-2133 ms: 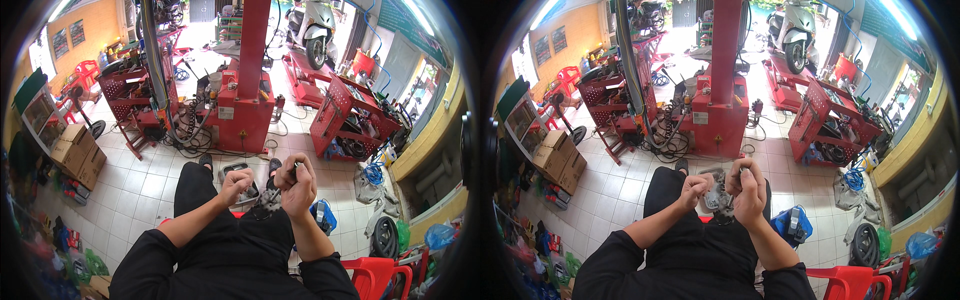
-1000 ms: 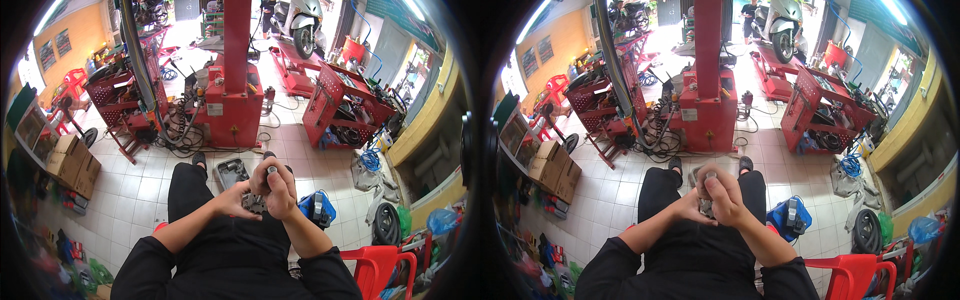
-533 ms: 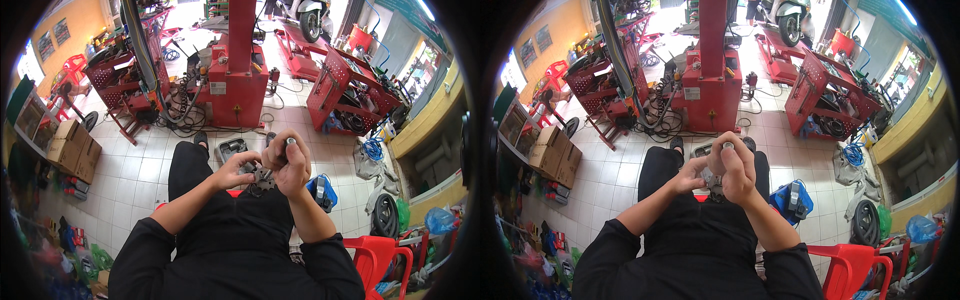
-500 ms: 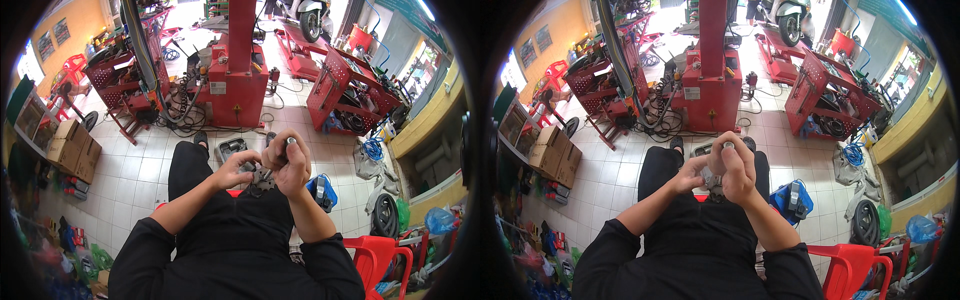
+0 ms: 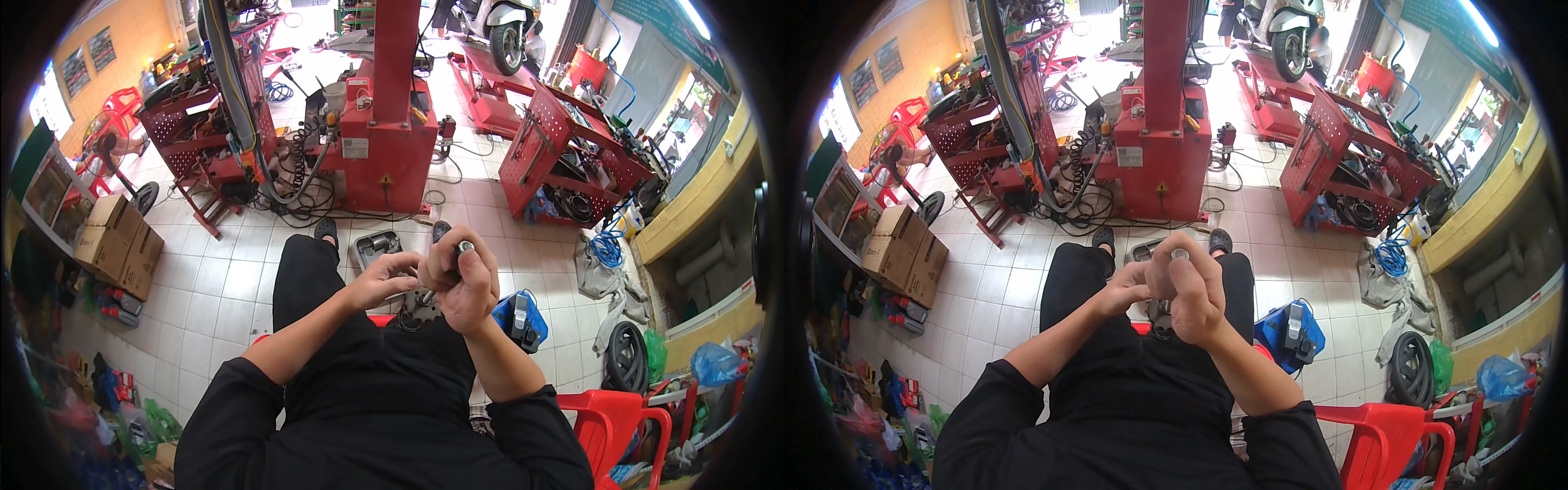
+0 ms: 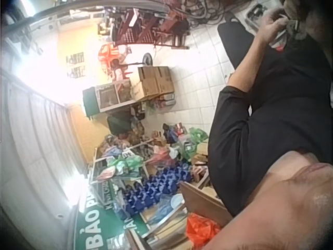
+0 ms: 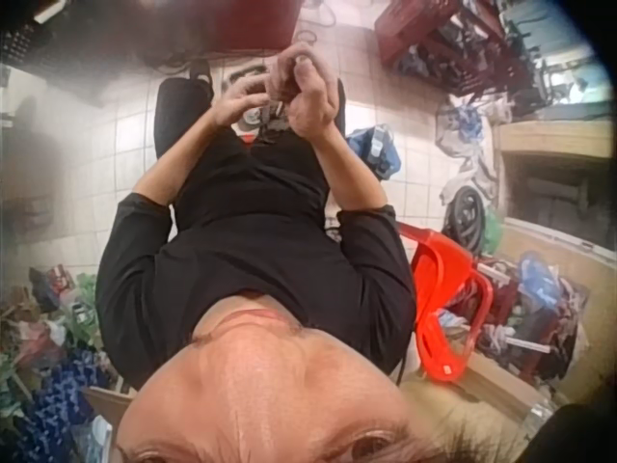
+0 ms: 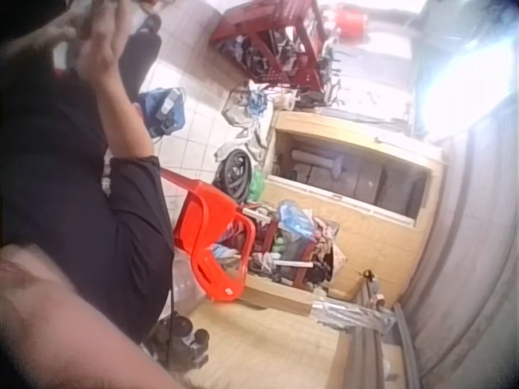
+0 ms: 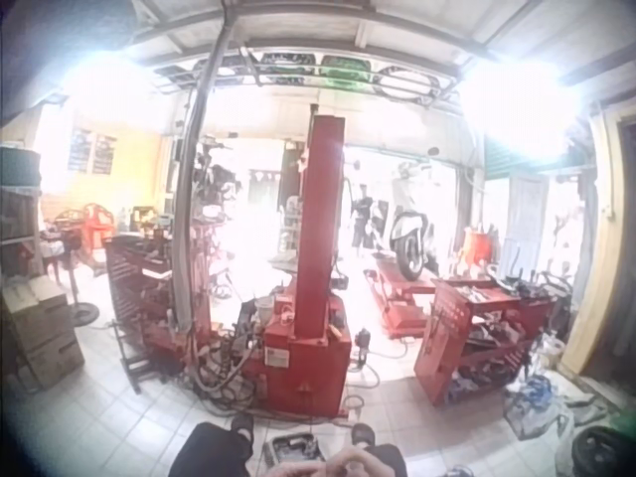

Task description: The person sits on a chair and assembles a mechanical component, likely a motorcycle sprocket, by hand. They insert a metal pin into the sprocket, then place a washer and a small metal clip onto the pin to secure it.

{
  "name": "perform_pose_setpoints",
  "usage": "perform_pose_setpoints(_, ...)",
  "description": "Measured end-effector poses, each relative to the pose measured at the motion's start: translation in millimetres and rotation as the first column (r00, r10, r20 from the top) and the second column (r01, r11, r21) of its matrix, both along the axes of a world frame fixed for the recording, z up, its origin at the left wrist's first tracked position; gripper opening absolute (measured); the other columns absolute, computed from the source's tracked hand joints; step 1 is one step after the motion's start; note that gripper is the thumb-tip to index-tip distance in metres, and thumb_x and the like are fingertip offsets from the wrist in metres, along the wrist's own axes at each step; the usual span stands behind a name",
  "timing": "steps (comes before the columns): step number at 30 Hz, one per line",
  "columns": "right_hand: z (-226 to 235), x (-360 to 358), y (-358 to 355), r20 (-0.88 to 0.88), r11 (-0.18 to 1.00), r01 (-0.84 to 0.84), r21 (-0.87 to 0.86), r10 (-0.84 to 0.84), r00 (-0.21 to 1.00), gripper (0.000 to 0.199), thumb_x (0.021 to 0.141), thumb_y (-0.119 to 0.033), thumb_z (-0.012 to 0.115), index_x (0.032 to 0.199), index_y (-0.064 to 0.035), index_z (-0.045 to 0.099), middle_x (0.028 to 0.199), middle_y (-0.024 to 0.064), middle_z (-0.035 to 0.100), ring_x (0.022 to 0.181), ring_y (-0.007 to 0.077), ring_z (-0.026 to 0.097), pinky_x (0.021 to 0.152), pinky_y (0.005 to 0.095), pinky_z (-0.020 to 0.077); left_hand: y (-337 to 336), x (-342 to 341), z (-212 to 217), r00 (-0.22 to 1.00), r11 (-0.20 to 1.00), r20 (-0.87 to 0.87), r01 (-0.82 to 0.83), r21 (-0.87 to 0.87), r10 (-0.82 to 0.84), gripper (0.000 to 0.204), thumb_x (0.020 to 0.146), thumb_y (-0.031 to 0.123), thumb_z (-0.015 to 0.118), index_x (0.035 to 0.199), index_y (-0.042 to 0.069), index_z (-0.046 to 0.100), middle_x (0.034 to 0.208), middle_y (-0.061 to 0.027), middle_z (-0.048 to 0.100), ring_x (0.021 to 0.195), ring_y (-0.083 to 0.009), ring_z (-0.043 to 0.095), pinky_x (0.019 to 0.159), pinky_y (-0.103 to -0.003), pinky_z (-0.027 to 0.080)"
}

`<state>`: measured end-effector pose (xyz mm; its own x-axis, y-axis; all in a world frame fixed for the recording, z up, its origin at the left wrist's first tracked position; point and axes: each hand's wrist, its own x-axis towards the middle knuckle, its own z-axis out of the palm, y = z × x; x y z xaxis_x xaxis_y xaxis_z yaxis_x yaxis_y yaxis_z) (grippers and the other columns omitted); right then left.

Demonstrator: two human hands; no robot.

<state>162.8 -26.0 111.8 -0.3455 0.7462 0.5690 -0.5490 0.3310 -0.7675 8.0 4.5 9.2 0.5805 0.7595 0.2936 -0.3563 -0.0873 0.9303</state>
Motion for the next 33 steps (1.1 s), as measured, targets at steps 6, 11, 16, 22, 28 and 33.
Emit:
perform_pose_setpoints(6, -5.5, 8.1, 6.0, -0.045, 1.000, -0.017, 0.003, 0.017, 0.999, 0.027, 0.096, -0.021, 0.037, 0.091, 0.0030, 0.048, 0.060, -0.0019, 0.038, 0.051, 0.0055, 0.029, 0.049, 0.0246, 0.0236, 0.8, -2.0, 0.9, 0.997, 0.998, -0.058, 0.045, 0.034, -0.043, 0.032, 0.088, 0.017, 0.060, 0.113, -0.003, 0.060, 0.107, -0.0047, 0.061, 0.099, -0.0102, 0.054, 0.088, -0.028, 0.042)
perform_pose_setpoints(11, 3.1, 3.5, 2.6, -0.014, 0.999, 0.053, 0.005, -0.053, 0.998, 0.032, 0.097, -0.031, 0.039, 0.082, -0.0033, 0.039, 0.056, -0.0008, 0.029, 0.046, 0.0065, 0.018, 0.044, 0.0259, 0.0178, -1.8, 0.3, 4.4, 0.999, 0.999, -0.042, 0.019, 0.041, -0.017, 0.034, 0.087, 0.016, 0.060, 0.116, -0.003, 0.058, 0.108, -0.0045, 0.062, 0.099, -0.0103, 0.054, 0.089, -0.028, 0.042)
perform_pose_setpoints(16, 2.8, 3.4, 3.3, -0.009, 0.999, 0.048, 0.015, -0.048, 0.999, 0.032, 0.097, -0.032, 0.039, 0.081, -0.0035, 0.039, 0.056, -0.0006, 0.029, 0.047, 0.0066, 0.018, 0.044, 0.0260, 0.0181, -3.6, 2.1, 4.5, 1.000, 1.000, -0.011, 0.022, -0.006, -0.023, 0.033, 0.086, 0.017, 0.060, 0.113, -0.002, 0.057, 0.105, -0.0040, 0.061, 0.096, -0.0113, 0.054, 0.089, -0.028, 0.041)
perform_pose_setpoints(22, 3.0, -1.8, -0.7, -0.047, 0.997, 0.014, -0.075, -0.018, 0.999, 0.033, 0.096, -0.033, 0.038, 0.081, -0.0038, 0.038, 0.055, -0.0008, 0.028, 0.046, 0.0066, 0.018, 0.044, 0.0261, 0.0180, 3.6, 2.0, -2.3, 0.951, 0.943, 0.236, -0.252, 0.217, 0.199, 0.039, 0.090, 0.022, 0.050, 0.056, 0.002, 0.048, 0.075, -0.0079, 0.055, 0.075, -0.0156, 0.050, 0.070, -0.025, 0.039)
perform_pose_setpoints(28, -4.3, 5.4, 4.2, -0.054, 0.998, -0.048, 0.037, 0.050, 0.997, 0.027, 0.097, -0.021, 0.036, 0.090, 0.0023, 0.047, 0.057, -0.0029, 0.033, 0.049, 0.0057, 0.027, 0.048, 0.0249, 0.0227, 6.6, 1.7, -11.7, 0.939, 0.943, 0.145, -0.324, 0.074, 0.312, 0.024, 0.091, 0.015, 0.050, 0.075, -0.001, 0.057, 0.080, -0.0045, 0.057, 0.078, -0.0098, 0.050, 0.072, -0.024, 0.040)
perform_pose_setpoints(33, 2.5, 1.9, -0.6, -0.012, 0.999, 0.046, -0.008, -0.046, 0.999, 0.031, 0.096, -0.031, 0.037, 0.081, -0.0039, 0.038, 0.055, -0.0008, 0.028, 0.046, 0.0067, 0.019, 0.044, 0.0262, 0.0183, -2.9, 7.5, 3.1, 0.991, 0.991, 0.043, -0.127, 0.040, 0.125, 0.025, 0.091, 0.013, 0.053, 0.106, -0.005, 0.061, 0.100, -0.0061, 0.063, 0.097, -0.0110, 0.055, 0.086, -0.026, 0.043)
